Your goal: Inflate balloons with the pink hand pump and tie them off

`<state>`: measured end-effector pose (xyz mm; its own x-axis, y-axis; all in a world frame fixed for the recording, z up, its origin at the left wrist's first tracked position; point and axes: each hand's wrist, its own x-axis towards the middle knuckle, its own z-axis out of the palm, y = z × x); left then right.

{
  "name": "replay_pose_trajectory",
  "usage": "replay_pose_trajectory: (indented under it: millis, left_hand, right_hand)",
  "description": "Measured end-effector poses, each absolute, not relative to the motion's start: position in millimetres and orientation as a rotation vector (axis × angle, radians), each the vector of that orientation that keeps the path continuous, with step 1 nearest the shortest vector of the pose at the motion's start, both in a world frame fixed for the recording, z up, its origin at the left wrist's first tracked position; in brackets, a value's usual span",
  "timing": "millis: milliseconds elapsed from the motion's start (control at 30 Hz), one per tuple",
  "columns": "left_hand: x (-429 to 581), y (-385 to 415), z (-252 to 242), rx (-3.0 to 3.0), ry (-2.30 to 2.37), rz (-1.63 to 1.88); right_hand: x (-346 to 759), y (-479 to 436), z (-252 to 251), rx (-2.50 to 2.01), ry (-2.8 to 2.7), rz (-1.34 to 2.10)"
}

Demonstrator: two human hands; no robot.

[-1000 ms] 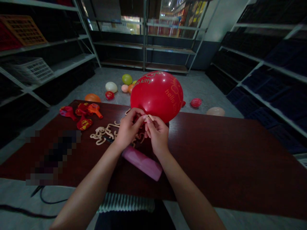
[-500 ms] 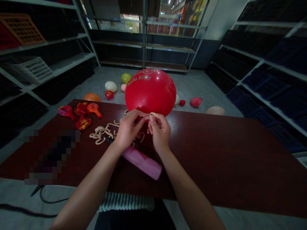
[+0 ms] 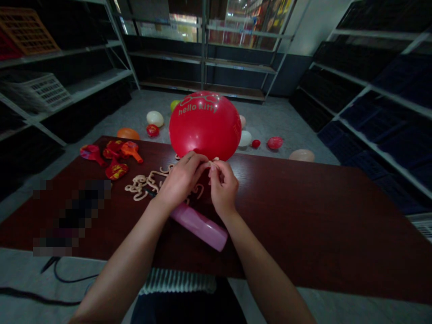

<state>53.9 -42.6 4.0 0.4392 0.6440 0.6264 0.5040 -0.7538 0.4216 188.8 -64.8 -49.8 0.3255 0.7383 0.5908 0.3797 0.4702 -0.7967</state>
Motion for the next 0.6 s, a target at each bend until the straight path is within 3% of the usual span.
replay_pose_trajectory:
  millis: [267, 600]
  left_hand:
    - [57.2, -39.8, 0.6, 2.292, 1.09, 1.268]
    - [51.9, -40.3, 3.6, 2.31, 0.857, 1.139]
  right_hand:
    - [196.5, -59.2, -51.7, -1.129, -1.519, -0.018]
    - [198.1, -65.2, -42.4, -1.117, -1.405, 0.193]
